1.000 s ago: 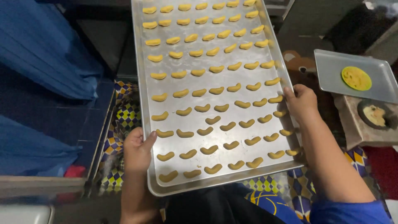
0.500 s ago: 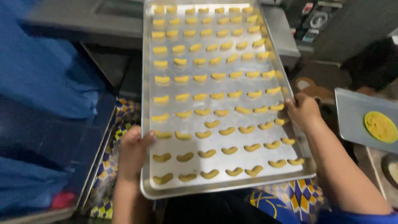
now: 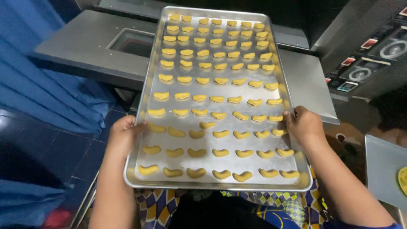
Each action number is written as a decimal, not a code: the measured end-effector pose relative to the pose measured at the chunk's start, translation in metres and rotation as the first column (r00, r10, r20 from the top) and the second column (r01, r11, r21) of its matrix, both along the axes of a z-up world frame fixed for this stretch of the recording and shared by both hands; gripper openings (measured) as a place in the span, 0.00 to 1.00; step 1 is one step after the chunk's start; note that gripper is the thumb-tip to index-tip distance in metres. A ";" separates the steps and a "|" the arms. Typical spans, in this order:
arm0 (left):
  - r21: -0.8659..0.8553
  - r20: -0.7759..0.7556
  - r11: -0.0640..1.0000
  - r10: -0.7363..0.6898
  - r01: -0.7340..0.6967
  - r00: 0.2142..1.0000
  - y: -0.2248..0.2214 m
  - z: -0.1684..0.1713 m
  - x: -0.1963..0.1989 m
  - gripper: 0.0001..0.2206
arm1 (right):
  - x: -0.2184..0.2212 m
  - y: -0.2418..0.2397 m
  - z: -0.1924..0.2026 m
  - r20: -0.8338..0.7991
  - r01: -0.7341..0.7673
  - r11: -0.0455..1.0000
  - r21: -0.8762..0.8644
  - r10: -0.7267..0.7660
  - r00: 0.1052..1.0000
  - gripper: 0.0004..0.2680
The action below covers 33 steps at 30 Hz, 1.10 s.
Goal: Hand-shaping small pieces of dough into crescent-shaped cookies, arranging them on a baking sheet, and then placing the completed tray into an industrial oven.
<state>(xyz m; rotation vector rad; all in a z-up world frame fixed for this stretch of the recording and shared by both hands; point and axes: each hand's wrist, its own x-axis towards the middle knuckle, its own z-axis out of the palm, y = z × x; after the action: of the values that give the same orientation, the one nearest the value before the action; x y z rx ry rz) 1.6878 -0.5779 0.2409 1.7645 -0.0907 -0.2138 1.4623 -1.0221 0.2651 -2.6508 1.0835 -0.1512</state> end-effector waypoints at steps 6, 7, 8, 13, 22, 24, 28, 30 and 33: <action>0.530 0.048 0.845 -0.120 0.076 0.992 -0.020 0.064 0.023 0.10 | 0.003 0.040 0.057 0.163 0.052 0.998 0.034 -0.057 0.985 0.20; 0.524 0.051 0.848 -0.128 0.082 0.990 -0.007 0.065 0.020 0.10 | -0.021 0.033 0.055 0.166 0.060 0.998 0.027 -0.064 0.984 0.20; 0.483 0.166 0.865 -0.241 0.135 0.956 0.005 0.065 0.017 0.18 | -0.045 0.027 0.053 0.084 -0.054 0.995 0.083 0.047 0.995 0.19; 0.424 0.075 0.559 -0.806 0.713 0.587 0.074 0.052 0.027 0.42 | -0.116 -0.019 -0.030 -0.128 -0.528 0.673 0.517 0.671 0.730 0.14; 0.623 0.223 0.446 -0.889 0.643 0.400 0.078 0.034 0.079 0.08 | -0.065 -0.022 -0.106 -0.664 0.345 0.710 0.613 0.227 0.713 0.06; 0.540 0.413 0.722 -0.676 0.433 0.611 0.081 0.029 0.080 0.03 | -0.015 0.009 -0.052 -0.720 0.543 0.569 0.618 0.131 0.682 0.15; 0.605 0.471 0.777 -0.526 0.174 0.708 0.059 0.037 0.097 0.09 | 0.009 0.070 0.043 -0.090 -0.308 0.923 0.230 0.335 0.938 0.10; 0.644 0.591 0.764 -0.466 -0.037 0.658 0.043 0.046 0.116 0.04 | 0.036 0.064 0.050 -0.240 -0.287 0.948 0.138 0.313 0.919 0.07; 0.686 0.517 0.711 -0.625 0.154 0.584 0.014 0.068 0.127 0.13 | 0.081 0.064 0.069 -0.018 -0.408 0.911 0.056 0.410 0.912 0.10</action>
<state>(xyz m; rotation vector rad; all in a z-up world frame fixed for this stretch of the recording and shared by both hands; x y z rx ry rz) 1.8145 -0.5636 0.3094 2.3358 -1.1689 0.1774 1.5433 -0.9581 0.3344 -2.7700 0.5070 0.0013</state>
